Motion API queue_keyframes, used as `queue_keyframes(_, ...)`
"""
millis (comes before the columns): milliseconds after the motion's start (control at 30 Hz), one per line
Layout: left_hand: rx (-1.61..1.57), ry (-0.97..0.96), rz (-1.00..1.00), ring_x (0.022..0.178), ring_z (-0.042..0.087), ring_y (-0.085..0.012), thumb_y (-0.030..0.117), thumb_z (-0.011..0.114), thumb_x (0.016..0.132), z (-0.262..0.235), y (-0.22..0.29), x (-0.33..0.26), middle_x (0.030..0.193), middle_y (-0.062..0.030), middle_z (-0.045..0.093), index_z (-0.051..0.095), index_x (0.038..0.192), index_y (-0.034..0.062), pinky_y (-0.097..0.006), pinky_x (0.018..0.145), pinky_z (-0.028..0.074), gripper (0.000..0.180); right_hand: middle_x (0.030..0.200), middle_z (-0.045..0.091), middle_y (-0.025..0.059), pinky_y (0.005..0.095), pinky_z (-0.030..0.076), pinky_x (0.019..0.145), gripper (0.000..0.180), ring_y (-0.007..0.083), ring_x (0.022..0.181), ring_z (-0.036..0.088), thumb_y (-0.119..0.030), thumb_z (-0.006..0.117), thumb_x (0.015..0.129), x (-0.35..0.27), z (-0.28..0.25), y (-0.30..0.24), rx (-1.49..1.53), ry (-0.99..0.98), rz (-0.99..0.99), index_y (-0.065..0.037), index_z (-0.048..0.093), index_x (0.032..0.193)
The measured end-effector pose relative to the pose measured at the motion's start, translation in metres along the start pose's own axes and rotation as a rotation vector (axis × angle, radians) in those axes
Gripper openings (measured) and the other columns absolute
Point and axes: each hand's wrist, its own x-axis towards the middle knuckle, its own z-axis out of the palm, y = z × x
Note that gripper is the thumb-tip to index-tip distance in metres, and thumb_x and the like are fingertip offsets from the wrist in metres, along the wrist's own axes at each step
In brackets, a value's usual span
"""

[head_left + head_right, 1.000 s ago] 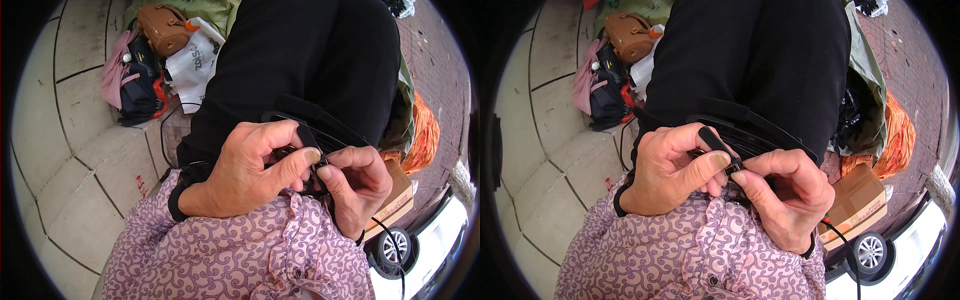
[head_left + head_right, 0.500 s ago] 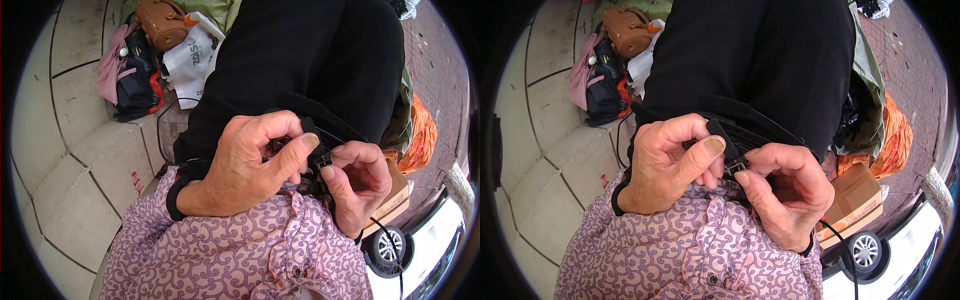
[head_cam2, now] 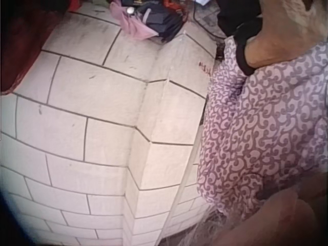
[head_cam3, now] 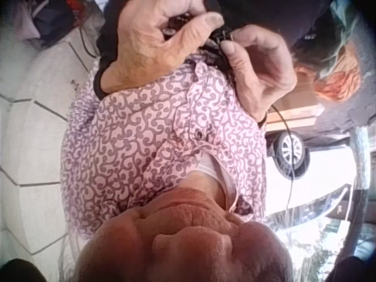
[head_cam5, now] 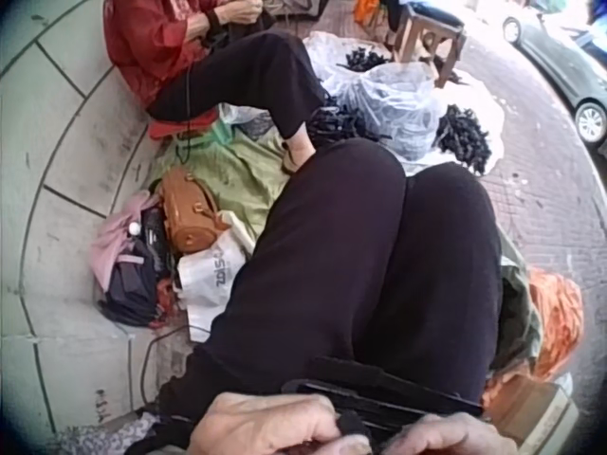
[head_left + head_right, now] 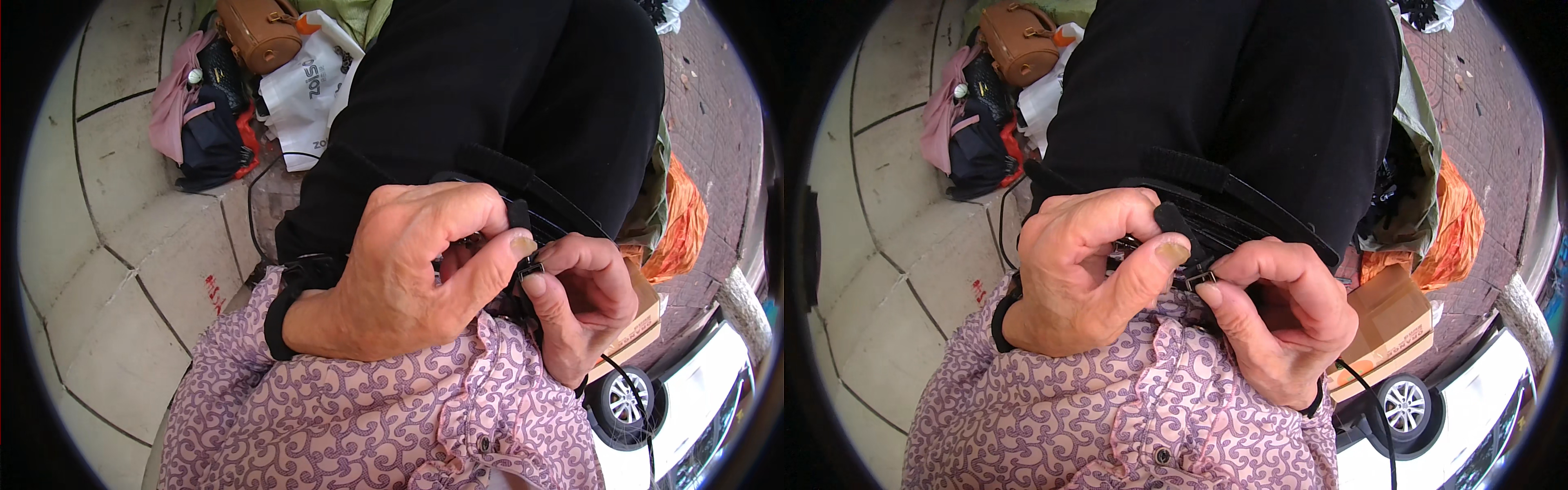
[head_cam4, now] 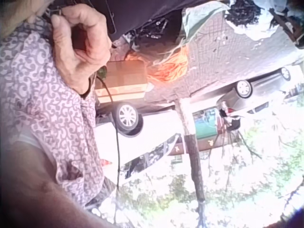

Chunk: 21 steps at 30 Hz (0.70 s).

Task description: Assembling buckles onto black shoe straps for footwear manufacturing.

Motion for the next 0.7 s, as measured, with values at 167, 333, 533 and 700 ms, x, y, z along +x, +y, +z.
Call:
queue_keyframes(167, 0.091, -0.053, 0.054, 0.050, 0.054, -0.0160, 0.004, 0.072, 0.074, -0.002, 0.002, 0.001, 0.058, -0.0095, 0.053, 0.056, 0.071, -0.0021, -0.026, 0.049, 0.044, 0.017, 0.081, 0.065, 0.0094, 0.0212, 0.048, 0.064, 0.020, 0.0104, 0.071, 0.061, 0.009, 0.075, 0.075, 0.000, -0.003, -0.003, -0.021, -0.032, 0.065, 0.006, 0.062, 0.090)
queue_keyframes(333, 0.052, -0.085, 0.063, 0.049, 0.053, -0.0171, 0.003, 0.071, 0.075, -0.001, 0.004, 0.004, 0.060, -0.0113, 0.053, 0.056, 0.069, -0.0031, -0.027, 0.046, 0.040, 0.018, 0.081, 0.065, 0.0081, 0.0210, 0.048, 0.064, 0.020, 0.0092, 0.071, 0.060, 0.008, 0.075, 0.076, 0.001, -0.005, -0.008, 0.027, -0.021, 0.129, 0.006, 0.062, 0.090)
queue_keyframes(533, 0.081, -0.145, 0.157, 0.051, 0.057, -0.0181, 0.004, 0.071, 0.076, 0.000, -0.003, 0.004, 0.066, -0.0132, 0.061, 0.064, 0.077, -0.0057, -0.027, 0.044, 0.040, 0.012, 0.081, 0.065, 0.0070, 0.0209, 0.049, 0.064, 0.019, 0.0087, 0.070, 0.061, 0.008, 0.075, 0.076, 0.005, -0.011, -0.009, 0.068, -0.035, 0.183, 0.006, 0.062, 0.091)
queue_keyframes(700, 0.192, -0.184, 0.247, 0.052, 0.059, -0.0181, 0.006, 0.073, 0.077, 0.003, 0.002, 0.007, 0.069, -0.0141, 0.064, 0.068, 0.085, -0.0059, -0.026, 0.043, 0.043, 0.016, 0.081, 0.066, 0.0068, 0.0191, 0.050, 0.063, 0.019, 0.0067, 0.069, 0.061, 0.007, 0.075, 0.076, 0.006, -0.015, -0.009, 0.128, -0.041, 0.223, 0.006, 0.063, 0.091)
